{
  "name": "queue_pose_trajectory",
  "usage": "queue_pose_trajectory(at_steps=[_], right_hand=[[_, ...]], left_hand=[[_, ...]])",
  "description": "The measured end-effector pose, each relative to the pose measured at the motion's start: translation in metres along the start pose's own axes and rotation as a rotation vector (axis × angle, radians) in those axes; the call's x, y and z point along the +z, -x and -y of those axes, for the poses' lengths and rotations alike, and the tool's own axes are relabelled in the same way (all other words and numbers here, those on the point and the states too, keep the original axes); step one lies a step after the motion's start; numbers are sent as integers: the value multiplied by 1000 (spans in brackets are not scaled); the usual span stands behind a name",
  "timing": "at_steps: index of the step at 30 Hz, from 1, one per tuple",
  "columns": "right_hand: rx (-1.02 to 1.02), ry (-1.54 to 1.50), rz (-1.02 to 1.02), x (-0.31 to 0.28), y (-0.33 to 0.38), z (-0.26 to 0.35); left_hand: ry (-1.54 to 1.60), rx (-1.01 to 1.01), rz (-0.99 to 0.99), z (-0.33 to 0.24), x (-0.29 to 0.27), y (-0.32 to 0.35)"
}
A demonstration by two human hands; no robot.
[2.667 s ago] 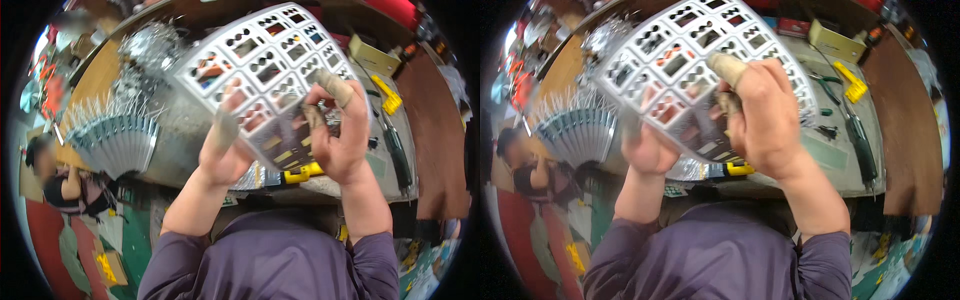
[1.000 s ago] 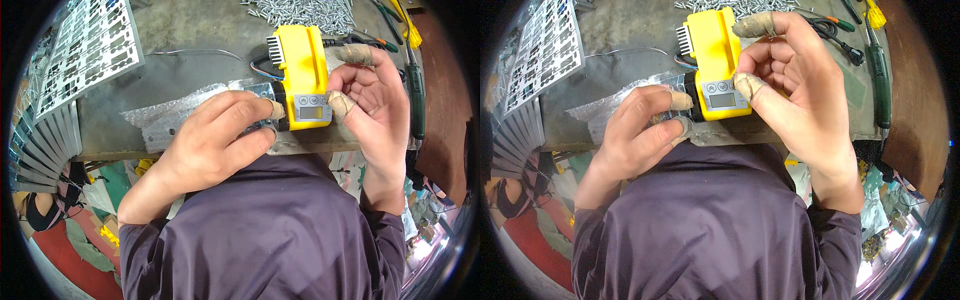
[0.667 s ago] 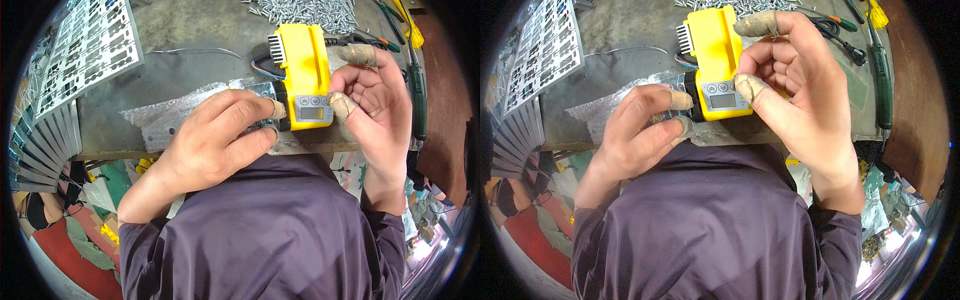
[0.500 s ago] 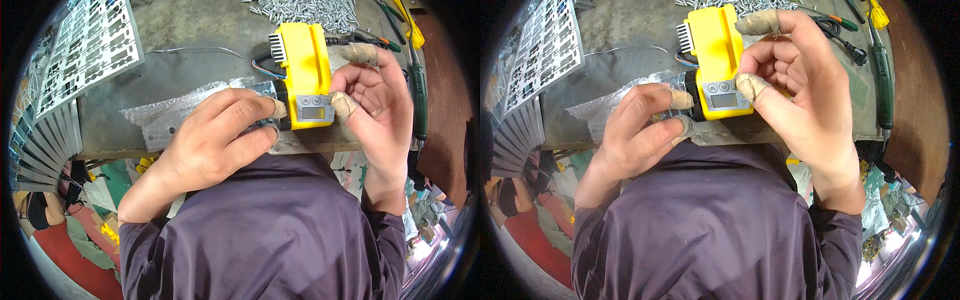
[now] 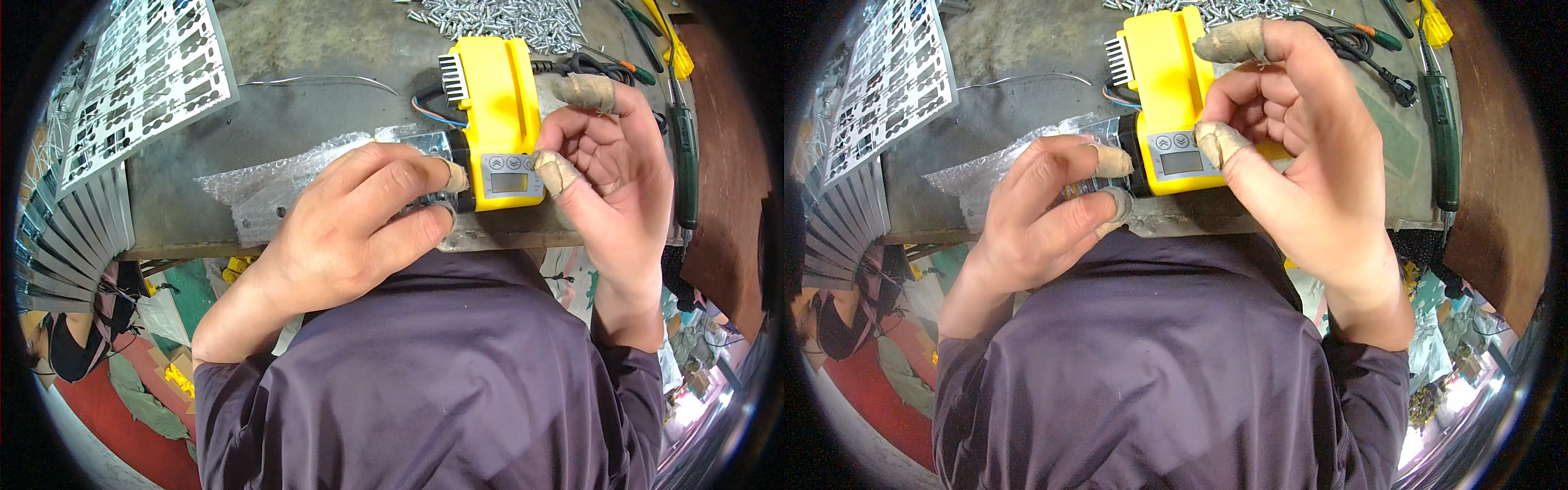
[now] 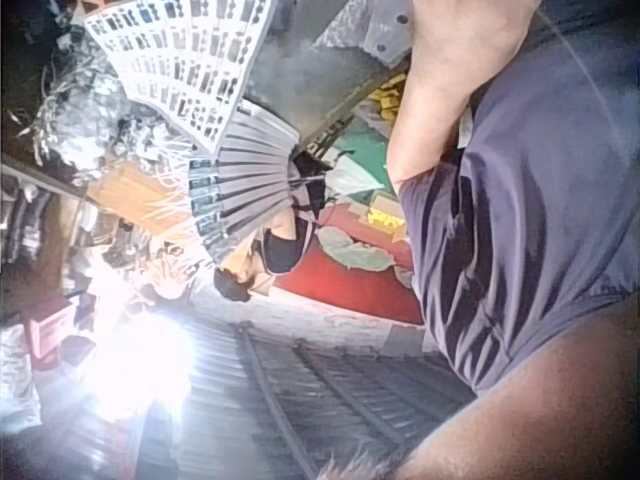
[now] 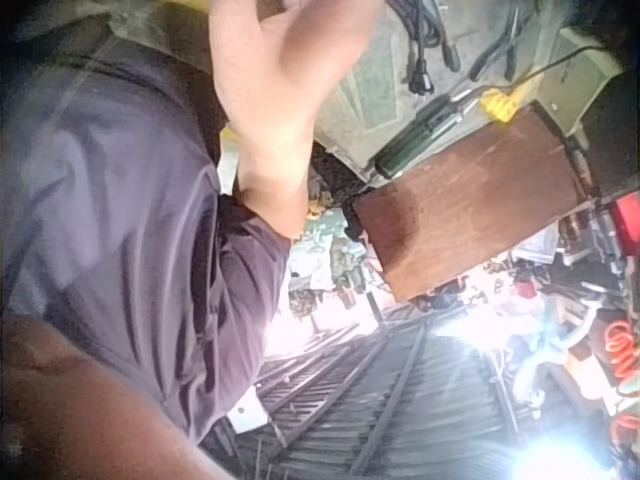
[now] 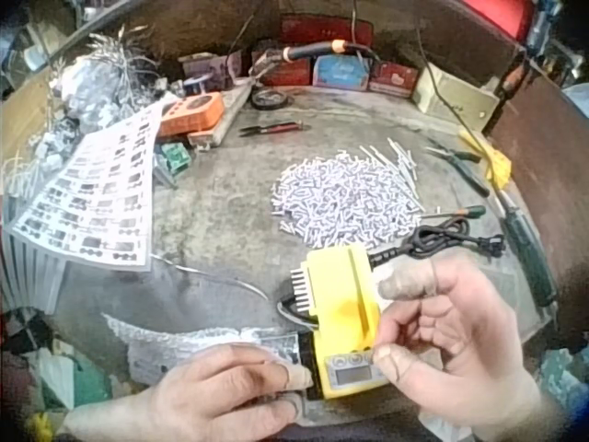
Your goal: Assembling components and soldering wires inside a yellow handheld electronic device housing.
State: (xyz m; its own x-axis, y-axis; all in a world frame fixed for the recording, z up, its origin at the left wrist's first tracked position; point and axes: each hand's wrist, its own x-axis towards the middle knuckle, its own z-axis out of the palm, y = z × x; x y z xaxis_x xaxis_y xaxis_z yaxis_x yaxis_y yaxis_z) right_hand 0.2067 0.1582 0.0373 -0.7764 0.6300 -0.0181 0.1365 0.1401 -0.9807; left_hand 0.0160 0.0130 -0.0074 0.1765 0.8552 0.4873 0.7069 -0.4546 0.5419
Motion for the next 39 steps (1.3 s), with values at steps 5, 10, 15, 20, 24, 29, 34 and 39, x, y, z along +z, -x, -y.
queue_pose_trajectory(at_steps=[5,10,15,20,24,29,34,39], right_hand=[[-53,93,3,4,1,1],[-115,286,16,7,5,4],[-114,509,-28,12,4,12],[-309,684,-49,13,3,7],[-288,792,-67,16,4,15],[-199,944,-209,3,12,6],[-519,959,75,0,23,-1],[-626,873,49,-12,29,-19]], left_hand=[[-31,38,12,-1,1,0],[-39,78,-1,-3,4,-1],[-65,52,12,-4,4,-1],[-107,44,53,-4,4,-3],[-106,25,53,-3,4,-3],[-83,15,77,-3,4,-2],[-66,-11,95,-5,2,-3],[-98,32,132,-2,2,-7]])
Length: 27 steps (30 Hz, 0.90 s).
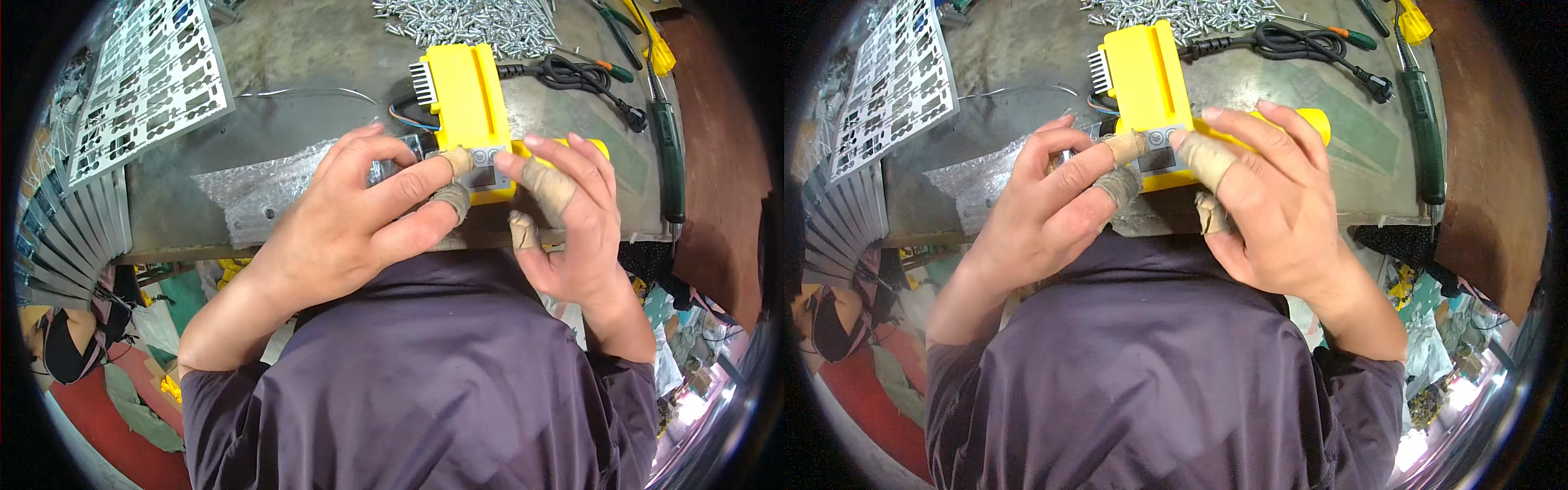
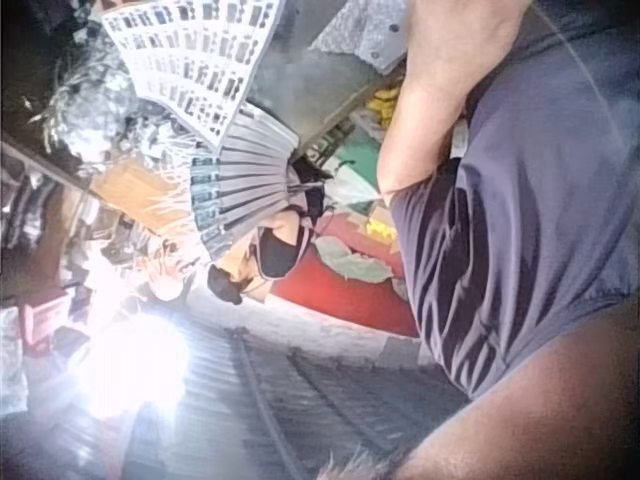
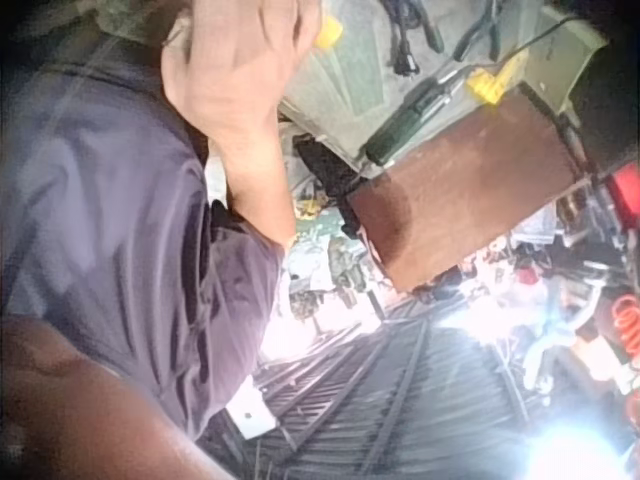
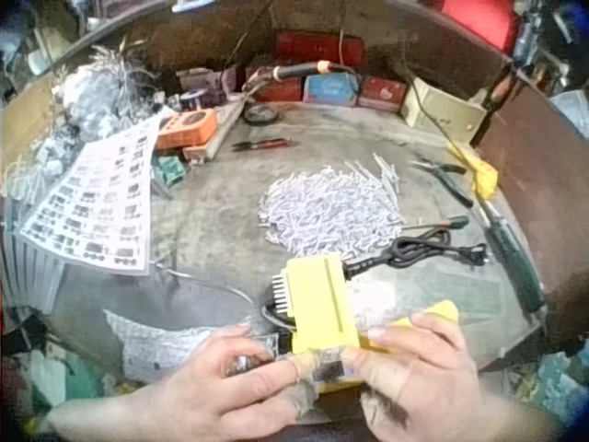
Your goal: Assembling components and soldering wires inside a yellow handheld electronic device housing.
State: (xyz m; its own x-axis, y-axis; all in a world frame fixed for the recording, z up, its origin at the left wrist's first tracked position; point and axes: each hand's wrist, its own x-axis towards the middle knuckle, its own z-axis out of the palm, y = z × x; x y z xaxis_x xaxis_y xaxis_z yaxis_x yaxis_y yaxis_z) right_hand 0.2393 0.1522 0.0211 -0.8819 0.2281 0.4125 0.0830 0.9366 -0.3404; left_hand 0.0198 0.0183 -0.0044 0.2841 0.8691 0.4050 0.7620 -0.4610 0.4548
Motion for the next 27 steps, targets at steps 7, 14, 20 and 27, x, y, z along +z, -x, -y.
queue_pose_trajectory(at_steps=[7,14,20,27], right_hand=[[26,64,52,-6,-8,9],[100,-222,90,-14,-8,-6],[607,305,-60,-69,19,-97],[819,-187,-8,-88,78,-155]], left_hand=[[19,10,30,-3,-4,-5],[-116,11,109,-9,-4,-11],[-156,-15,72,-14,-7,-12],[-134,-172,-74,-16,-14,9]])
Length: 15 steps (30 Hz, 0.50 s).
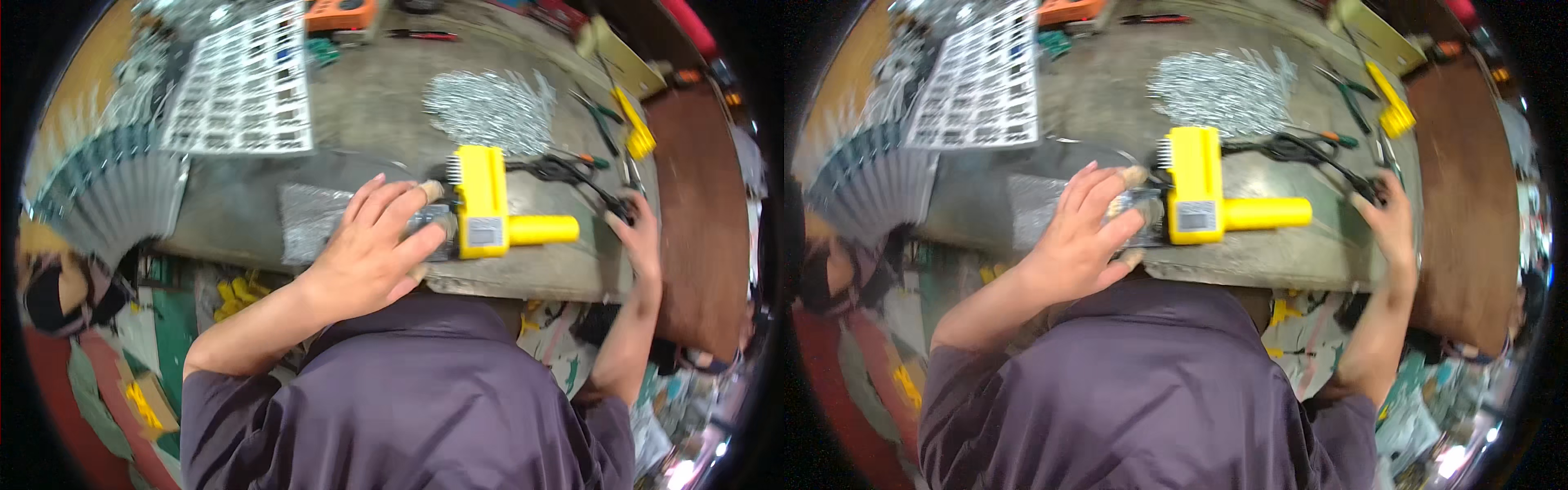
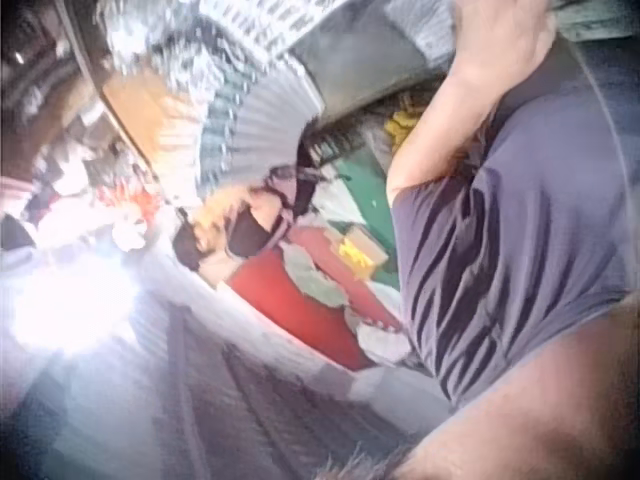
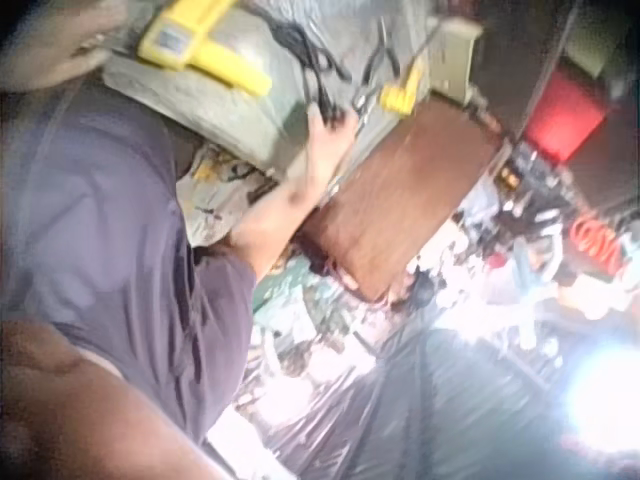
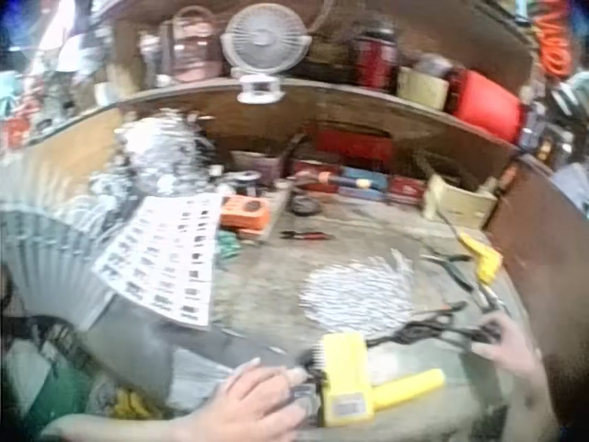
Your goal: Assembling components and soldering wires inside a yellow handheld electronic device housing.
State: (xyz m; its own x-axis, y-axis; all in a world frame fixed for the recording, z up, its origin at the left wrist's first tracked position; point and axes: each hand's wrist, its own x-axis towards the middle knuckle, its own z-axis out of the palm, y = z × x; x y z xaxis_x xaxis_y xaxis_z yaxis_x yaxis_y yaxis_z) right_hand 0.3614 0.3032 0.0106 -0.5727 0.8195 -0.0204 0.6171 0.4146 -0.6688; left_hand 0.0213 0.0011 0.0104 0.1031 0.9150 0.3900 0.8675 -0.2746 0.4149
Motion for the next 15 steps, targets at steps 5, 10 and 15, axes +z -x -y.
queue_pose_trajectory(at_steps=[5,10,15], right_hand=[[-258,-168,118,-29,-19,33],[-415,-1008,-221,-35,-80,126],[-682,-704,-216,14,-134,262]], left_hand=[[-13,-225,-7,8,-7,30],[-24,-147,-117,16,-15,40],[-66,-148,-205,29,-34,41]])
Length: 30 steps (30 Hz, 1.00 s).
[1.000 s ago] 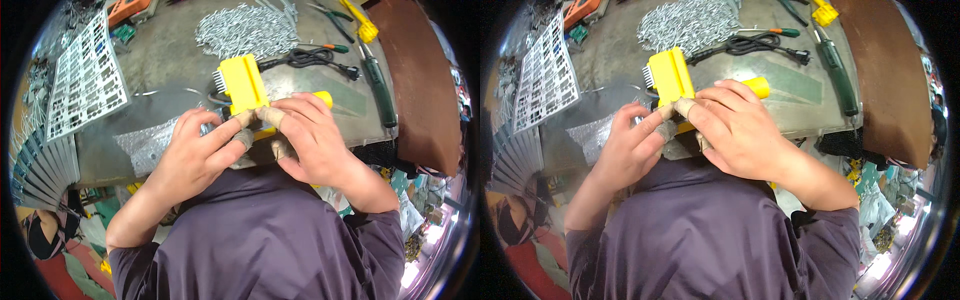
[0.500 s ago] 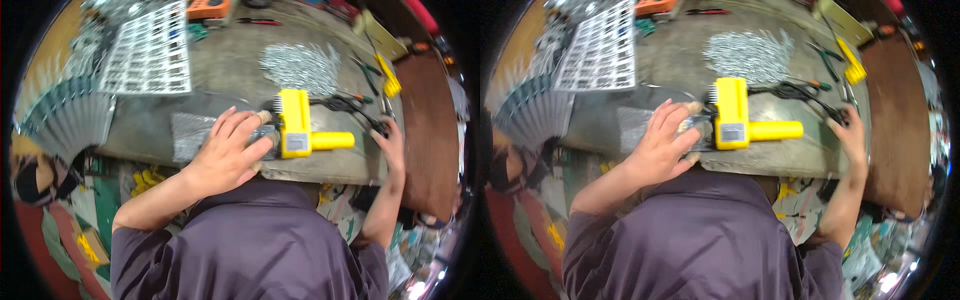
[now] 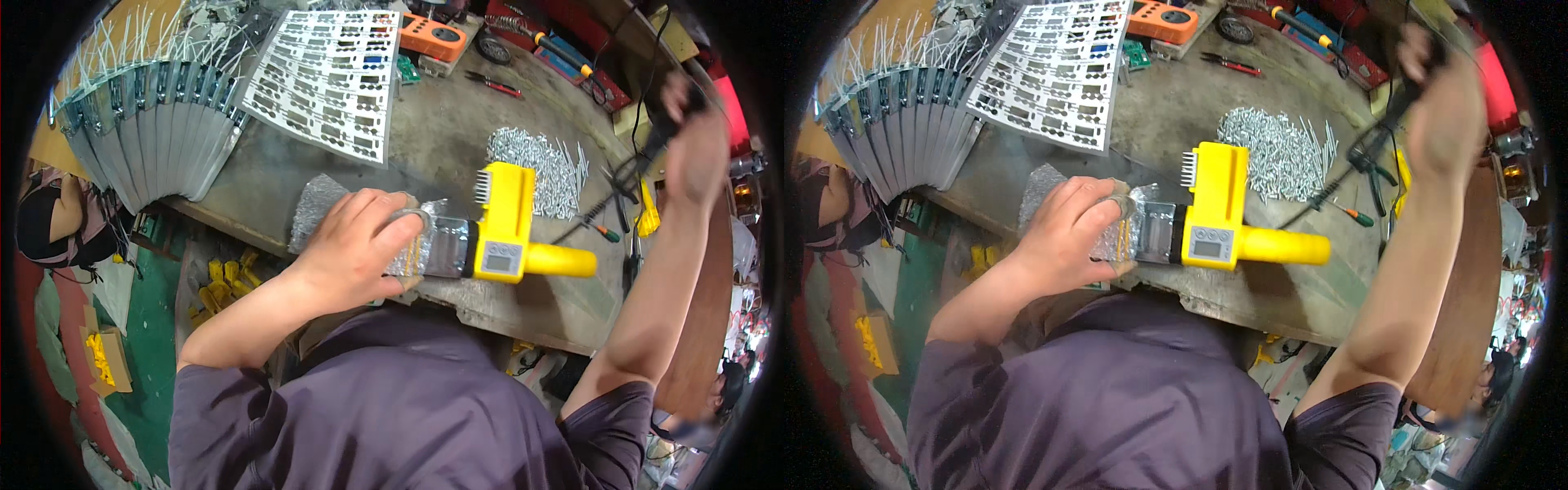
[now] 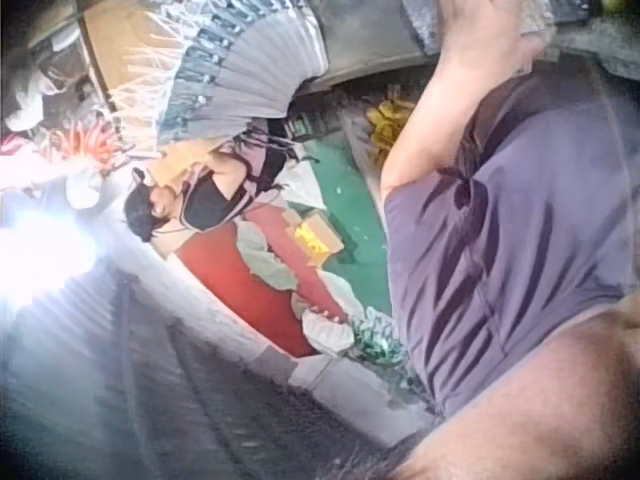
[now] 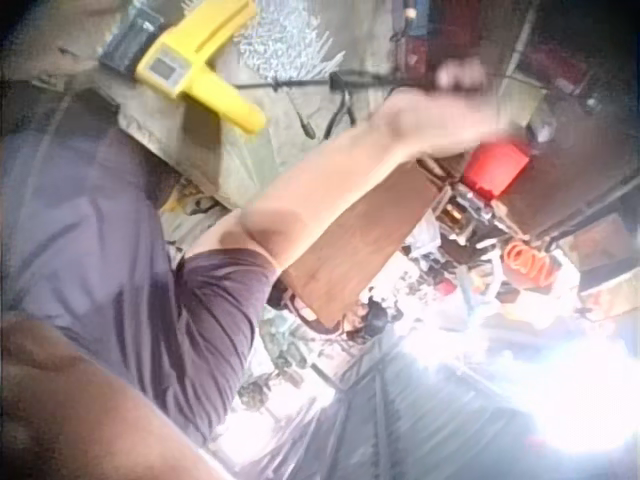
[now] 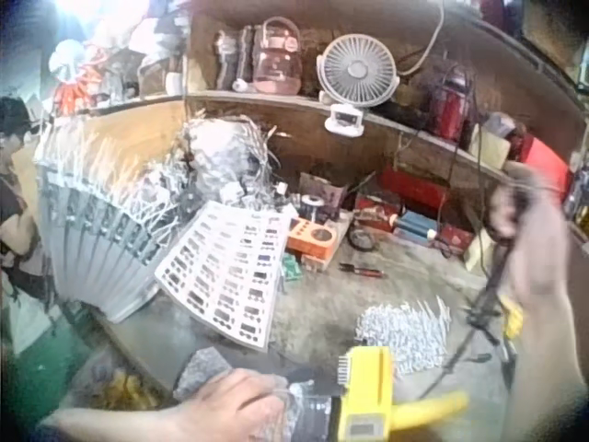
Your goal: Assembling components and soldering wires inside a yellow handheld electronic device housing.
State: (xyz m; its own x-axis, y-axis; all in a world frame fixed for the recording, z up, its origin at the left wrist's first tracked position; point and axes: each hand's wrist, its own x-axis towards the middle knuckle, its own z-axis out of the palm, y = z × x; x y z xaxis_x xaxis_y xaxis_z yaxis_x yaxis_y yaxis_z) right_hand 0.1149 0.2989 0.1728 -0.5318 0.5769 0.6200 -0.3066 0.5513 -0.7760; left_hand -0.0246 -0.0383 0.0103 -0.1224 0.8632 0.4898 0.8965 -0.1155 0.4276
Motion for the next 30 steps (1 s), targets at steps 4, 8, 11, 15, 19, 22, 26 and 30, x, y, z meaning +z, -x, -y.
queue_pose_trajectory(at_steps=[4,8,11,15,19,22,26,30], right_hand=[[-290,885,237,141,-5,-6],[-191,1035,695,151,-50,-61],[-264,782,710,172,-53,-79],[310,627,731,178,-72,-100],[67,974,878,192,-70,-99],[-450,1331,933,177,-79,-127],[-656,1489,1026,201,-77,-98],[-730,1442,1114,205,-84,-90]], left_hand=[[-122,-138,39,22,-7,8],[-49,-190,67,32,-5,1],[2,-200,61,39,-6,-1],[29,-212,79,42,-8,-4],[-10,-215,68,43,-6,2],[-38,-112,44,46,0,0],[-46,-106,42,45,-3,3],[-40,-88,35,44,0,4]])
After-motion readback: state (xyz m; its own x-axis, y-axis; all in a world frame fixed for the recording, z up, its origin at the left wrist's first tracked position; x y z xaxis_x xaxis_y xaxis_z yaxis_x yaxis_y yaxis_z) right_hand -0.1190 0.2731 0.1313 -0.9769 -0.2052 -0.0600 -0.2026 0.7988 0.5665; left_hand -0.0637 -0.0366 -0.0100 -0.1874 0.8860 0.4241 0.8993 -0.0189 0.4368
